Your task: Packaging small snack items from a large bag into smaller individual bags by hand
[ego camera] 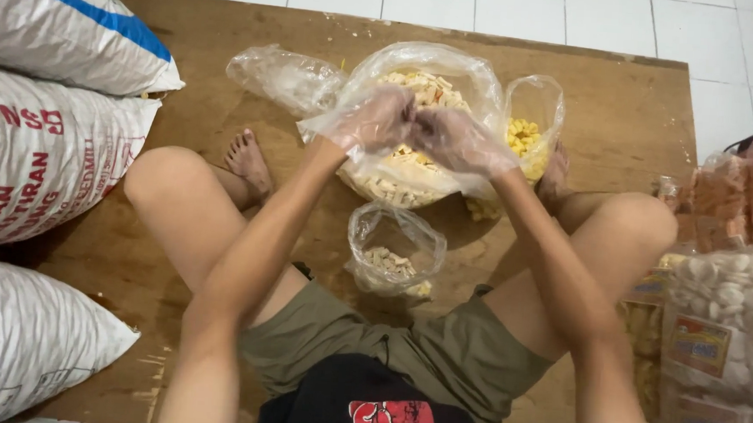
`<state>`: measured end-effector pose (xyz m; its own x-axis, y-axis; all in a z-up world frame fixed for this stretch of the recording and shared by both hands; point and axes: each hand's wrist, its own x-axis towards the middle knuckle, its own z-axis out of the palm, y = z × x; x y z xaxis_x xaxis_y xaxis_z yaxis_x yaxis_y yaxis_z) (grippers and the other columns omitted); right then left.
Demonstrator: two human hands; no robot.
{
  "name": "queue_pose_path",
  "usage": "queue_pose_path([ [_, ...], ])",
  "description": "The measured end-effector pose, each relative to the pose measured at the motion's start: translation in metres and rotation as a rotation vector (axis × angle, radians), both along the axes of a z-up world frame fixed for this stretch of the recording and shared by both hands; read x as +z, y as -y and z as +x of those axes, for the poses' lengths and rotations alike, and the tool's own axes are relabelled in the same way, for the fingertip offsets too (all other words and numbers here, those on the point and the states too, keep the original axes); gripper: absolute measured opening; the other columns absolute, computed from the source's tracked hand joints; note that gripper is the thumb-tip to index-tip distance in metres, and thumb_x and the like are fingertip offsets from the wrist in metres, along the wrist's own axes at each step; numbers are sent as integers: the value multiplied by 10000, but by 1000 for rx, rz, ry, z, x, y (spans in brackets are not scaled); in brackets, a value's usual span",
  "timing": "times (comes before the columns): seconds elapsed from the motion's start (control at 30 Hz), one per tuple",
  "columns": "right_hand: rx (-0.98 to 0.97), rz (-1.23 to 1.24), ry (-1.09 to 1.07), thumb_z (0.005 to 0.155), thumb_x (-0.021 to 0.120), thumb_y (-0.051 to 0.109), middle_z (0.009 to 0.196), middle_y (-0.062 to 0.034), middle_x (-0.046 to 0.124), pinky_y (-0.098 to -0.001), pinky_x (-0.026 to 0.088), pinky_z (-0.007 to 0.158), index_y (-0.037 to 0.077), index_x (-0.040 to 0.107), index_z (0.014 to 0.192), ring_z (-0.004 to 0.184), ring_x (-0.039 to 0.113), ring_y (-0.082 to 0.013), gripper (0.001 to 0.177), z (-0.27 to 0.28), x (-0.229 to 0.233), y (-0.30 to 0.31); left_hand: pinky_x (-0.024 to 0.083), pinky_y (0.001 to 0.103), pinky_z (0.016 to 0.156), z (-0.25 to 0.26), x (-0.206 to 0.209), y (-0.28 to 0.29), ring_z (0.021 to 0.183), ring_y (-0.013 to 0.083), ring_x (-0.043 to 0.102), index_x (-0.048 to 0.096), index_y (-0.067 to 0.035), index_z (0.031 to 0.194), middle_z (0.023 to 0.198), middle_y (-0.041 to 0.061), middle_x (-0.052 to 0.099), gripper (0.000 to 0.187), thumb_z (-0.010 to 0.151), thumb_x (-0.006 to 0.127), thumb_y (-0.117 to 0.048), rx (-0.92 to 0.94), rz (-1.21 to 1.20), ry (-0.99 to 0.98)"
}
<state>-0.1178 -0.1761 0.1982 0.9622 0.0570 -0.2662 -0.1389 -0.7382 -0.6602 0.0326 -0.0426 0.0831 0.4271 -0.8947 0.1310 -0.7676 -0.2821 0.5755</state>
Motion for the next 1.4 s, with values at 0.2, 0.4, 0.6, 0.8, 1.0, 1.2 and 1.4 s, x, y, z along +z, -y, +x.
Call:
queue_pose_path([
  [0.2,331,-147,-215,943,599,231,1008,-197,769,-525,561,894,73,719,1157,1012,726,-405,292,-39,4,-19,545,557,880,-64,48,-61,1024,466,706,753,2,992,996,263,750,325,814,682,-261,-198,393,-106],
  [0.4,224,-101,-258,1000,562,235,1114,-182,740,-513,574,910,130,655,1354,1061,711,-374,381,-34,11,-11,573,515,833,-31,-18,-31,952,432,729,785,-22,947,904,247,746,311,819,667,-280,-86,503,25],
  [0.6,188,-548,78,933,599,305,933,-186,752,-518,577,847,117,695,1102,981,731,-394,269,24,-133,65,617,453,729,14,-108,22,841,342,765,748,-147,850,799,115,753,158,783,681,-273,53,250,367],
  [0.8,172,73,29,942,475,341,832,-43,697,-245,533,718,190,732,1101,843,706,-167,338,76,-297,129,607,486,876,-4,-81,22,1029,395,735,773,-41,998,1007,199,768,266,800,637,-154,44,318,225],
  [1.0,202,-642,499,911,559,184,716,-160,724,-473,598,654,94,746,794,776,742,-361,239,57,-263,73,619,473,897,23,-173,47,1065,308,737,798,-149,954,1051,91,778,236,739,745,-232,114,549,167],
  [1.2,164,-712,532,864,608,245,608,-39,682,-423,578,520,190,679,664,640,741,-259,219,68,-294,71,619,494,878,-4,-162,49,1071,296,744,801,-140,968,1046,90,785,190,880,645,-202,209,480,173],
  [1.4,148,-521,371,833,659,343,717,-60,725,-436,612,690,180,681,790,814,767,-294,170,73,-297,79,612,513,859,-14,-154,50,1058,299,750,800,-128,969,1026,80,795,293,953,510,-167,259,419,184],
])
